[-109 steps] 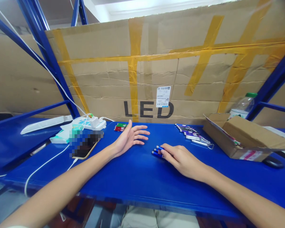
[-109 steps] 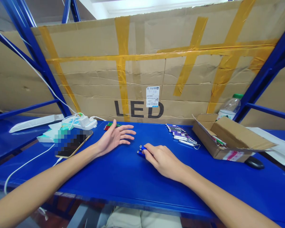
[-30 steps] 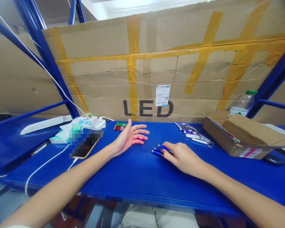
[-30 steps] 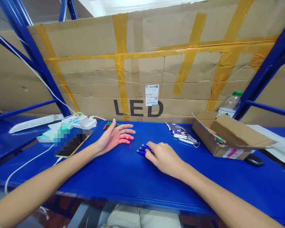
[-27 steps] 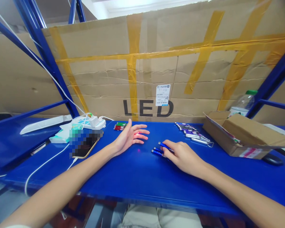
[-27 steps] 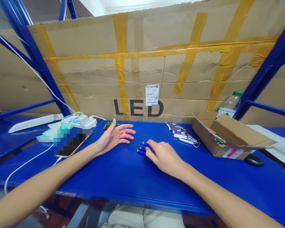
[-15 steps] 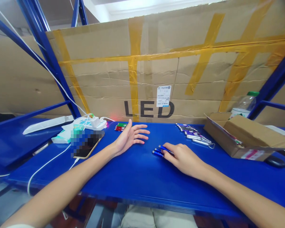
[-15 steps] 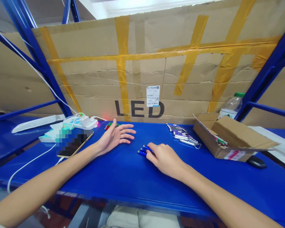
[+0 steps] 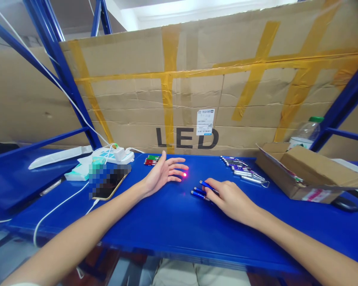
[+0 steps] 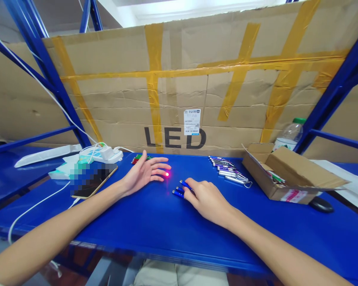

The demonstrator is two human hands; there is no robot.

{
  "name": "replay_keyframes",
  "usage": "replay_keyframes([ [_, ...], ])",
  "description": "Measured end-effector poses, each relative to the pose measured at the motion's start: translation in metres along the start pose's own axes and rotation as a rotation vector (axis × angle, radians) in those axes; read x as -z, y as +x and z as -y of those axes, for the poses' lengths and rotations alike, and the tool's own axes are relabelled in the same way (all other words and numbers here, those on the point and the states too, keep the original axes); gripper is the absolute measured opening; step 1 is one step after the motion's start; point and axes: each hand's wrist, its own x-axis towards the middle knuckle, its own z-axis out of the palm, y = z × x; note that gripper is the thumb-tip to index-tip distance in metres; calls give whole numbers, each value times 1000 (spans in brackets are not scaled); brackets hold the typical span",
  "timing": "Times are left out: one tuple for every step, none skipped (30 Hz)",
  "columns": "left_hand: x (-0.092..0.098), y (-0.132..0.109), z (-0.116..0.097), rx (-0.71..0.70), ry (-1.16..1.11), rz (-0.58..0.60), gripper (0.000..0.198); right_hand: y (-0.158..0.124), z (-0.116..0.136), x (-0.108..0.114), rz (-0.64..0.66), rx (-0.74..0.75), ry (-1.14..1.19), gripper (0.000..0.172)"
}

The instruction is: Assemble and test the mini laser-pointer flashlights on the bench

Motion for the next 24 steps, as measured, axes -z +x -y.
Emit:
replay_keyframes([
  [0,0,0,4,1,3,84,0,0,1,-25,-2,31,31],
  [0,-1,0,5,2,5,84,0,0,2,-48,-7,54,31],
  [0,-1,0,5,3,8,84,0,-1,3,-66,-13,67,32],
  [0,-1,0,4,4,11,84,0,-1,4,-75,-18,72,33],
  [0,-1,0,2,4,14,84,-1,0,5,-75,-19,78,33],
  [0,-1,0,0,2,16,84,-1,0,5,-62,-13,87,33],
  [0,-1,0,-1,-1,16,84,-1,1,5,-41,0,94,33],
  [0,-1,1,-1,-3,14,83,-2,2,5,-15,19,99,32],
  [1,0,1,0,-5,12,83,-2,3,5,16,45,101,32],
  [1,0,1,2,-6,10,84,-3,5,6,48,76,101,32],
  [1,1,1,6,-7,10,84,-3,6,6,75,108,100,32],
  [2,1,1,10,-7,11,85,-4,7,6,96,138,97,32],
  [2,1,1,13,-6,14,85,-4,9,7,109,162,96,31],
  [2,1,1,14,-4,18,85,-5,10,8,116,177,95,30],
  [2,1,1,14,-2,21,85,-5,11,8,118,187,94,30],
  [1,0,1,12,2,23,85,-6,11,9,116,194,97,30],
  [1,0,0,11,6,24,85,-6,12,10,113,200,105,29],
  [1,-1,0,10,9,25,85,-6,11,10,106,204,116,29],
  [0,-1,0,11,12,26,85,-6,11,10,95,203,126,30],
  [0,-1,1,12,13,27,85,-6,10,10,80,194,133,30],
  [0,-1,1,12,13,27,84,-6,9,9,60,174,135,31],
  [0,-1,1,13,10,28,84,-5,7,9,37,145,135,32],
  [0,-1,1,15,5,29,84,-5,6,8,16,113,132,33],
  [0,-1,2,18,-1,29,83,-4,4,7,2,84,126,33],
])
